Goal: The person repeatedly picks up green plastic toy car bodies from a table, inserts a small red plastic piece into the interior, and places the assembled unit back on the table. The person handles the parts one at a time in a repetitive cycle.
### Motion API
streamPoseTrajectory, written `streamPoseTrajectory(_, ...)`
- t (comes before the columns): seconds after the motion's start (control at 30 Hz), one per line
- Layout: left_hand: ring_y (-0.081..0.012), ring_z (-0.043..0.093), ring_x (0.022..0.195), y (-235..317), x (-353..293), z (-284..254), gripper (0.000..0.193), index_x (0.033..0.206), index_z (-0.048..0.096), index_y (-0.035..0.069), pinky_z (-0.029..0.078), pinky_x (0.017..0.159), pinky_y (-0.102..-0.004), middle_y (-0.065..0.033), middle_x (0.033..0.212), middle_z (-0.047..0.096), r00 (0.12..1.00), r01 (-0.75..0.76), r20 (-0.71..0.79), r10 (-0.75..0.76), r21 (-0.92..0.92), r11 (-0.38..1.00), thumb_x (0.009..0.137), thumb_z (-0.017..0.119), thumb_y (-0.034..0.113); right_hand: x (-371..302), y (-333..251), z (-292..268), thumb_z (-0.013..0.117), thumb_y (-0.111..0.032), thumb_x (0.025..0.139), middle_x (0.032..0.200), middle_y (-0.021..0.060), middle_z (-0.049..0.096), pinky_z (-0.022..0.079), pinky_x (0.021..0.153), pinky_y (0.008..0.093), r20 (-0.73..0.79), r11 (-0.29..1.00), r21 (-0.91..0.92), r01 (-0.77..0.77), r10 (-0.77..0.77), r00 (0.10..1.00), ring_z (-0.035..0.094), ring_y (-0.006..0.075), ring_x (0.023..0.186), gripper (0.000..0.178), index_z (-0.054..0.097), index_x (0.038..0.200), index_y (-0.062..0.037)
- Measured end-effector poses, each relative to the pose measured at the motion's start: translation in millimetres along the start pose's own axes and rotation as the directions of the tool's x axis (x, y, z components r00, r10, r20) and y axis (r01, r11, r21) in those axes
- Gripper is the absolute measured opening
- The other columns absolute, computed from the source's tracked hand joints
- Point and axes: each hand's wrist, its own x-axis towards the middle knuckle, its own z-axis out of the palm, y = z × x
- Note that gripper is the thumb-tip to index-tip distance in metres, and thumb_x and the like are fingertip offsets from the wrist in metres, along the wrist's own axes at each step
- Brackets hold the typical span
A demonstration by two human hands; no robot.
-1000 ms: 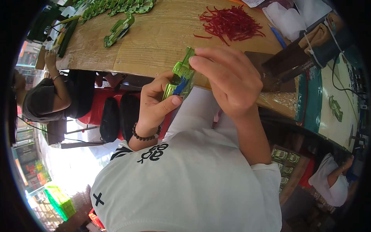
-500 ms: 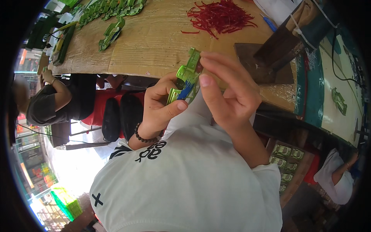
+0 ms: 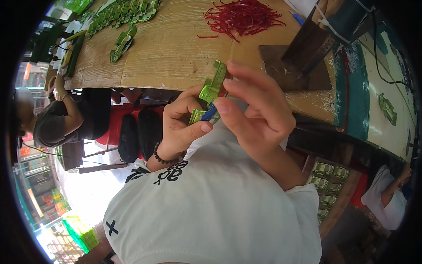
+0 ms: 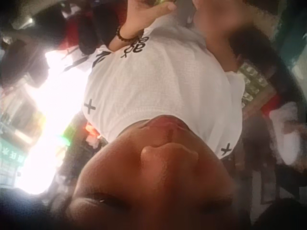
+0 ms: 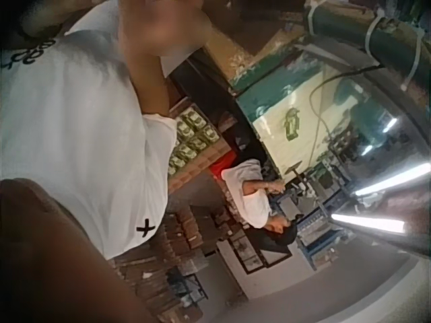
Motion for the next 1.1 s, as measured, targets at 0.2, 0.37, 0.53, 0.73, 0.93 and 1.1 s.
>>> streamPoseTrajectory(0.2,-0.0172,0.051,0.095,5,-2,2,0.027,0.069,0.053,0.002,0.039,0.083,-0.0294,-0.0145,0.112,0.055,0.998,0.043,0.049,-0.041,-0.038,0.998,0.067,0.078,0.013,-5,8,0,0.064,0.003,0.076,0.109,0.0235,0.055,0.049,0.082,0.0306,-0.053,1.0,0.011,0.027,-0.027,0.998,0.057,0.0253,0.098,0.027,0.057,0.102,0.0082)
streamPoseTrajectory(0.37,-0.0168,0.051,0.096,5,-1,1,0.024,0.069,0.053,0.002,0.038,0.084,-0.0295,-0.0143,0.114,0.054,0.997,0.046,0.065,-0.039,-0.101,0.994,0.069,0.076,0.01,-4,8,-4,0.069,-0.002,0.072,0.106,0.0231,0.057,0.049,0.079,0.0299,0.036,0.99,-0.115,0.076,-0.072,0.997,0.059,0.0262,0.096,0.031,0.058,0.1,0.0064)
streamPoseTrajectory(0.53,-0.0168,0.051,0.098,2,-3,0,0.02,0.071,0.056,0.002,0.038,0.085,-0.03,-0.014,0.114,0.054,0.994,0.103,0.058,-0.095,-0.172,0.98,0.07,0.074,0.009,-1,2,0,0.071,-0.005,0.067,0.103,0.0234,0.059,0.05,0.078,0.0321,0.094,0.944,-0.313,0.106,-0.08,0.992,0.061,0.0281,0.091,0.035,0.058,0.098,0.0055)
streamPoseTrajectory(0.73,-0.0171,0.052,0.098,2,-3,1,0.019,0.071,0.057,0.002,0.039,0.085,-0.0306,-0.014,0.114,0.054,0.996,0.084,0.04,-0.079,-0.136,0.987,0.07,0.074,0.008,1,10,-5,0.074,-0.008,0.065,0.102,0.0241,0.059,0.051,0.074,0.0327,0.138,0.931,-0.319,0.177,-0.14,0.981,0.062,0.0294,0.09,0.039,0.058,0.098,0.005)
streamPoseTrajectory(0.93,-0.0163,0.052,0.098,-1,-6,-1,0.017,0.071,0.057,0.002,0.041,0.084,-0.0305,-0.0148,0.117,0.053,0.997,0.072,0.036,-0.069,-0.09,0.993,0.072,0.073,0.008,-2,13,-3,0.073,-0.01,0.068,0.107,0.025,0.055,0.052,0.076,0.0346,0.215,0.833,-0.451,0.319,-0.245,0.945,0.06,0.0314,0.093,0.045,0.054,0.105,0.0061)
streamPoseTrajectory(1.1,-0.0168,0.051,0.1,-6,-8,0,0.017,0.07,0.056,0.001,0.041,0.084,-0.0307,-0.0149,0.119,0.051,0.994,0.104,0.047,-0.097,-0.188,0.977,0.072,0.072,0.008,4,16,-8,0.075,-0.012,0.066,0.105,0.0243,0.055,0.054,0.071,0.0332,0.277,0.804,-0.436,0.404,-0.307,0.91,0.061,0.0303,0.089,0.045,0.054,0.103,0.0048)
